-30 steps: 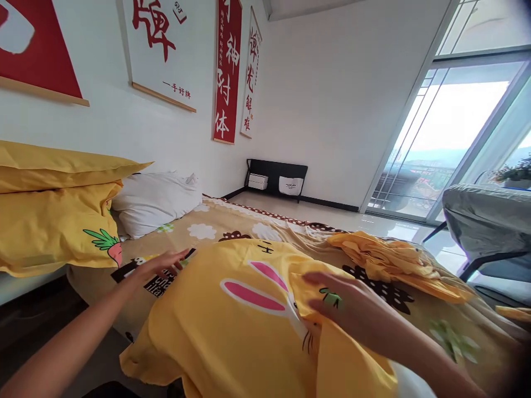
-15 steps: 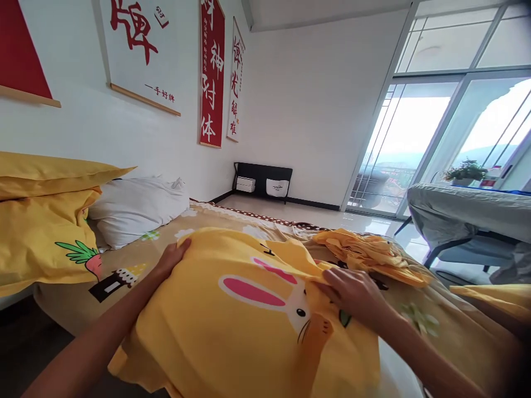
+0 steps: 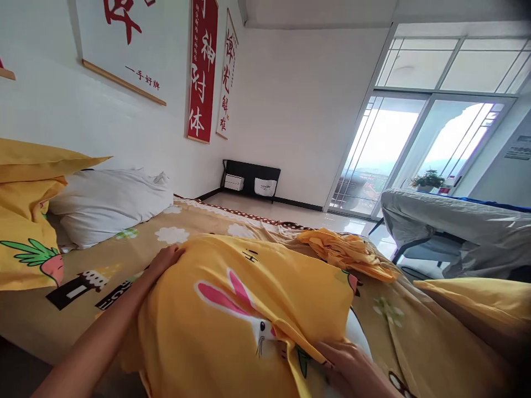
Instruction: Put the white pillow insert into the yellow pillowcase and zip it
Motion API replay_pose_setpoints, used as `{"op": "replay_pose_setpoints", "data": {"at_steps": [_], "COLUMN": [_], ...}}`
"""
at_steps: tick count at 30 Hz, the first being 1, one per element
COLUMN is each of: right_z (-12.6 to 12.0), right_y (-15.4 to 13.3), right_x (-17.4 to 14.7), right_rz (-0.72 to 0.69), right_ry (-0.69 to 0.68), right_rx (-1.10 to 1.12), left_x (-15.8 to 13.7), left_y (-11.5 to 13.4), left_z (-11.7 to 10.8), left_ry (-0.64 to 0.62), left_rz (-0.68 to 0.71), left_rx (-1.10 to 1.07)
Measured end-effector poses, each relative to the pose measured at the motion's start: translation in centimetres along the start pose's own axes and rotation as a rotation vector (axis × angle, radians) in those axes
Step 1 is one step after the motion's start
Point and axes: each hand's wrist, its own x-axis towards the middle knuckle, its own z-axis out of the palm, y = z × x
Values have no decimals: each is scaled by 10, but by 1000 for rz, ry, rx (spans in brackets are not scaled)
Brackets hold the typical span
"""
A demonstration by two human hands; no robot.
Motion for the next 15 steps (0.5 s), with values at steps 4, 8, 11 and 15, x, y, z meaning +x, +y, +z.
{"op": "replay_pose_setpoints", "data": {"at_steps": [4,8,11,15], "right_z": [-48,-74,-55,-23], "right_y": [36,99,122,114], "right_x": [2,33,58,69], "right_rz": [154,483,629,637], "right_ry": [-156,235,444,315], "right_rx": [280,304,501,899], "left_x": [-7,-73,-151,-209], "left_y": [11,101,173,217], "left_z": [-20,-48,-34,23], "left_ry": [60,-69,-343,-299], "left_rz": [53,486,726,983], "left_rx": [3,-198,-92,-18]}}
